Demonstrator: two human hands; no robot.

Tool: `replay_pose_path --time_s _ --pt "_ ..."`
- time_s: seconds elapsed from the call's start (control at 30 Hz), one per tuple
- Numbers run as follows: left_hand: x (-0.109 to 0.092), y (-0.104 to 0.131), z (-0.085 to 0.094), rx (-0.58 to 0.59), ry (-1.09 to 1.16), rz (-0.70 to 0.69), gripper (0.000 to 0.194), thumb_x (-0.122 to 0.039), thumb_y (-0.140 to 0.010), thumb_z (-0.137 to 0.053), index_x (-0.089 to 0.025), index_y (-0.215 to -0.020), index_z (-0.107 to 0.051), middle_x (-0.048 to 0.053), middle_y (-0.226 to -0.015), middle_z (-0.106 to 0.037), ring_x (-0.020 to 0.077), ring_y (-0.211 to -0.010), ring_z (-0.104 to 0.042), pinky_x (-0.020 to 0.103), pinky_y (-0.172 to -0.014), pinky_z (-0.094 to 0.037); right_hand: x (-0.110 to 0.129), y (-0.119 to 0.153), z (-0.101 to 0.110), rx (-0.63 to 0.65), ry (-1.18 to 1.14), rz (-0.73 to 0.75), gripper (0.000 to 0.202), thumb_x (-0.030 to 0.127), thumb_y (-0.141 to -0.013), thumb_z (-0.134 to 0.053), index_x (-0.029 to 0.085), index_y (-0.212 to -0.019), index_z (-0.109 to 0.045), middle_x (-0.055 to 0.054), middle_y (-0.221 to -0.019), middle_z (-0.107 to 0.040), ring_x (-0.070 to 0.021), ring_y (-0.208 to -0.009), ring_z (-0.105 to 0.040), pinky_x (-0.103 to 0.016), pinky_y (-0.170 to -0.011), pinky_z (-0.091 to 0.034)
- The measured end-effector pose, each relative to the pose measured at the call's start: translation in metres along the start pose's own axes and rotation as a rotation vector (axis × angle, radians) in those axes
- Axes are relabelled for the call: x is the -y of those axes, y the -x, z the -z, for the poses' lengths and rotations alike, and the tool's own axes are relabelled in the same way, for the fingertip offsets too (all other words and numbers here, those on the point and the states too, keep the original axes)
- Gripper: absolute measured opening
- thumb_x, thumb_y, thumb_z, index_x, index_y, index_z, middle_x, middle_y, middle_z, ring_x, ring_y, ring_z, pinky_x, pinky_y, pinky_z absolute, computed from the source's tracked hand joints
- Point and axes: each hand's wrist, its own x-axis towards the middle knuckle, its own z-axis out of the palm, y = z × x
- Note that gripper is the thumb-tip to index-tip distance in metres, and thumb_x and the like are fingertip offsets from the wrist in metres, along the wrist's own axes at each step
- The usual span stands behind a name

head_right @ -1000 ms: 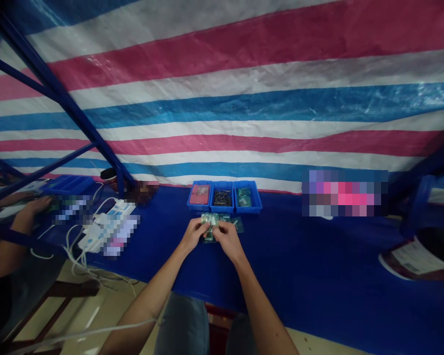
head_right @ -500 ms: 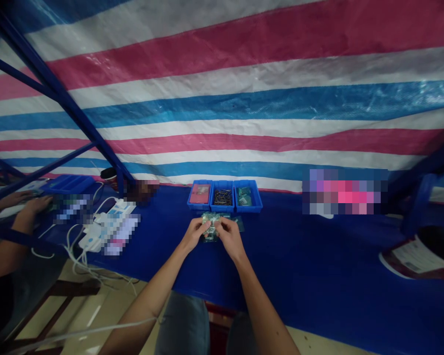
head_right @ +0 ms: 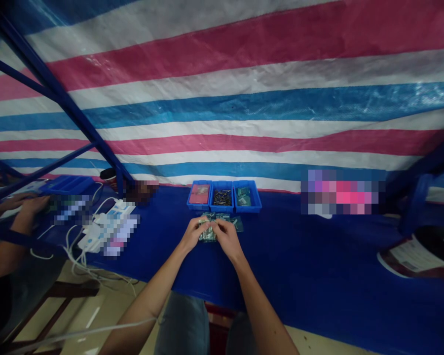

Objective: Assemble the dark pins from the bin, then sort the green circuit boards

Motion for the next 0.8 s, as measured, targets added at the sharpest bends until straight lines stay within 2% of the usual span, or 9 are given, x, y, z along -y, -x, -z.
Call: replay_pose_path --time_s 0.2,0.37,0.53,0.67,0.8 --pt "-0.0064 0.0018 -0.0024 0.020 -0.013 -0.001 0.046 -0.053 -0.091 -0.053 -0.014 -0.066 -0.047 -0.003 -0.064 -0.037 0.0105 -0.062 -0.033 0.024 -0.059 -0.026 0.0007 -0.0001 0.0032 -0.041 0.006 0.018 0.043 0.042 -0.092 -0.056 0.019 -0.057 -0.044 0.005 -0.051 -0.039 -0.0105 -0.049 -0.038 -0.024 -0.050 -0.029" --pt "-0.0003 -0.0013 -0.0009 -0.015 -0.055 -0.006 0.047 -0.052 -0.092 -0.052 -0.014 -0.065 -0.046 -0.003 -0.064 -0.037 0.0109 -0.062 -0.033 0.024 -0.059 -0.025 0.0024 -0.0008 -0.0003 0.018 -0.029 -0.019 0.043 0.047 -0.092 -0.056 0.020 -0.060 -0.042 0.006 -0.052 -0.037 -0.0096 -0.047 -0.036 -0.024 -0.049 -0.028" --pt "0.0024 -0.0024 -0.0016 -0.034 -0.112 -0.030 0.046 -0.051 -0.092 -0.052 -0.014 -0.065 -0.047 -0.003 -0.063 -0.036 0.0109 -0.062 -0.033 0.024 -0.059 -0.025 0.0026 -0.0019 -0.0013 0.000 -0.004 -0.014 0.043 0.048 -0.089 -0.059 0.020 -0.063 -0.040 0.006 -0.057 -0.034 -0.0099 -0.051 -0.036 -0.022 -0.049 -0.028" --pt "-0.0010 -0.0002 -0.0026 -0.027 -0.070 -0.022 0.045 -0.051 -0.092 -0.053 -0.014 -0.066 -0.047 -0.003 -0.064 -0.035 0.0105 -0.062 -0.032 0.024 -0.059 -0.024 -0.0007 -0.0014 0.0012 -0.031 -0.003 0.008 0.043 0.049 -0.088 -0.060 0.020 -0.064 -0.040 0.005 -0.061 -0.033 -0.0103 -0.055 -0.036 -0.022 -0.049 -0.029" --pt "-0.0015 0.0006 -0.0020 0.014 -0.008 -0.013 0.045 -0.052 -0.090 -0.057 -0.014 -0.067 -0.049 -0.003 -0.065 -0.038 0.0108 -0.063 -0.034 0.024 -0.060 -0.027 -0.0027 -0.0014 0.0025 -0.074 -0.013 0.018 0.040 0.049 -0.090 -0.058 0.019 -0.067 -0.046 0.004 -0.061 -0.037 -0.0109 -0.055 -0.038 -0.022 -0.049 -0.031"
